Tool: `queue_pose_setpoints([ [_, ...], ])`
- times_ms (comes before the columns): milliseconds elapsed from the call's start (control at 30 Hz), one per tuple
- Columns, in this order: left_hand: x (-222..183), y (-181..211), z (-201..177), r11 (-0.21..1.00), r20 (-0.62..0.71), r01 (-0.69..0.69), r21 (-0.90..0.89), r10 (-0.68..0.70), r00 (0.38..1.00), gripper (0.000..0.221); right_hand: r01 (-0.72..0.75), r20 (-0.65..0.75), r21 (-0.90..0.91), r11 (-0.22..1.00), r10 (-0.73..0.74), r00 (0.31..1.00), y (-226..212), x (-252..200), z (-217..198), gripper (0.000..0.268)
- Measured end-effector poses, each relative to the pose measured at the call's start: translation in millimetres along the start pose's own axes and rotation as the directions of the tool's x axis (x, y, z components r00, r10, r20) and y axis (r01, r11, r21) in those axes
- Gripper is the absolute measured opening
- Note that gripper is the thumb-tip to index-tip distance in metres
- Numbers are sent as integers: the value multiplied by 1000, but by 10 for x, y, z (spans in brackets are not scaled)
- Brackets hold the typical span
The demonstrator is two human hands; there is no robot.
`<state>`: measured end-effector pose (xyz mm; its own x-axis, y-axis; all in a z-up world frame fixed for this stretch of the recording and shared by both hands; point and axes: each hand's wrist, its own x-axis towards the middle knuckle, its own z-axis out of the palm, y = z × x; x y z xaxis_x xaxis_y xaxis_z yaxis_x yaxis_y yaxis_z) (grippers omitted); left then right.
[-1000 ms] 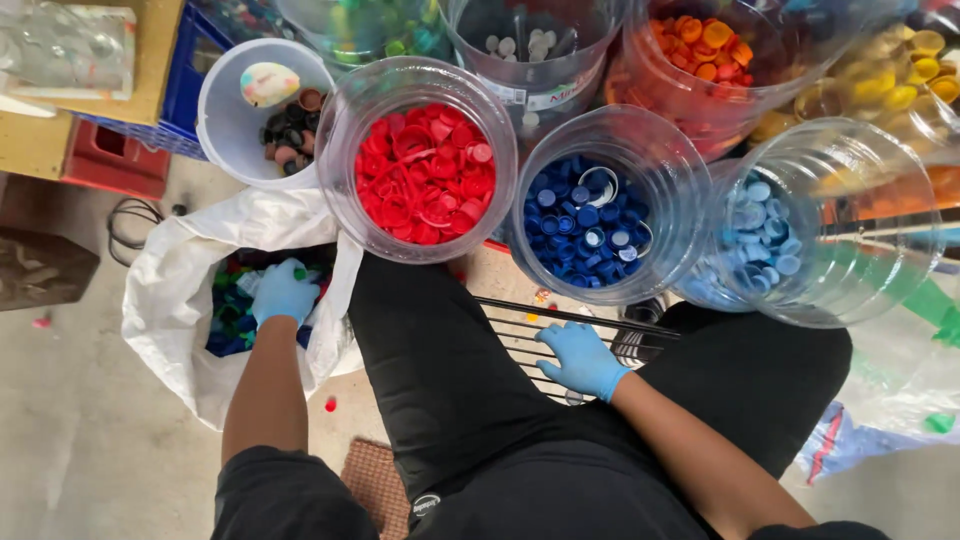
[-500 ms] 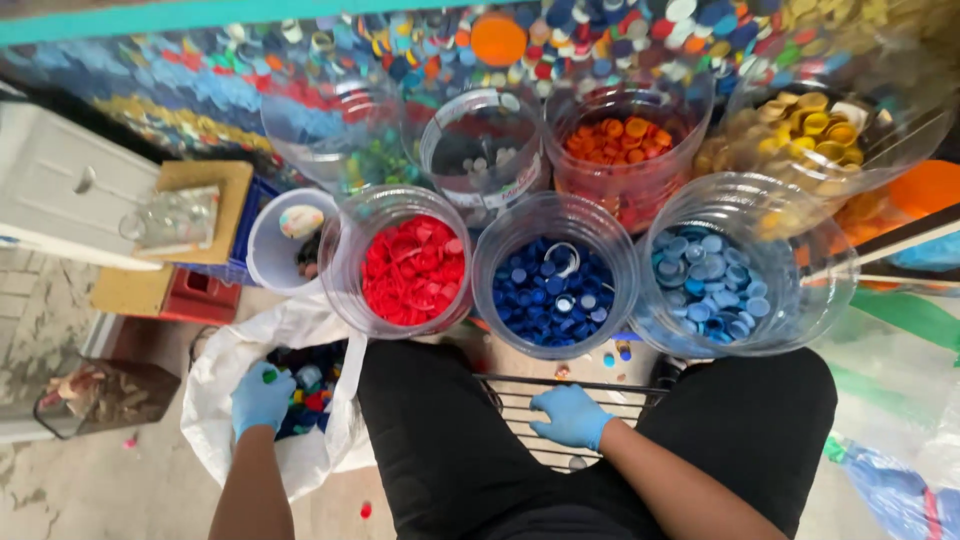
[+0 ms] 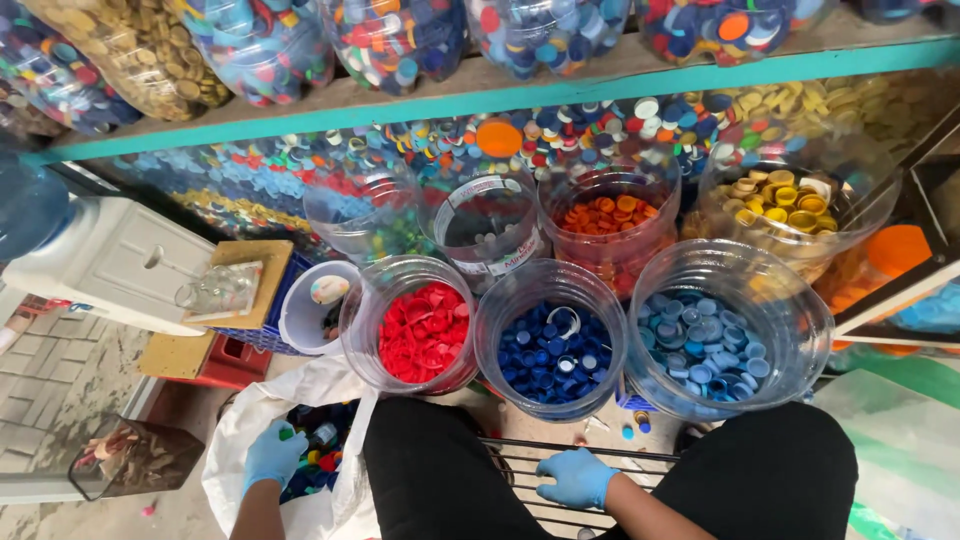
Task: Sorting plastic bottle caps by color from a large bag into separate containers.
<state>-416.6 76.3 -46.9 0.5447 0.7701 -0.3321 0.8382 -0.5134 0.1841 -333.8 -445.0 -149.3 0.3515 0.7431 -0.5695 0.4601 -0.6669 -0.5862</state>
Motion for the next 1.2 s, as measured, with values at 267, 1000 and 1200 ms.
queue_pose_setpoints([
  [267,-180,69,-55,995,5,30,-100,-30,1000,14,14,74,67,998,-19,997,85,59,42,65],
  [1000,61,-35,144,997,68,-71,-17,72,995,33,18,16,110,994,-20,1000,202,156,126,58],
  [1200,24,-46,121,993,101,-110,51,104,989,14,7,35,115,993,-11,999,129,75,48,58],
])
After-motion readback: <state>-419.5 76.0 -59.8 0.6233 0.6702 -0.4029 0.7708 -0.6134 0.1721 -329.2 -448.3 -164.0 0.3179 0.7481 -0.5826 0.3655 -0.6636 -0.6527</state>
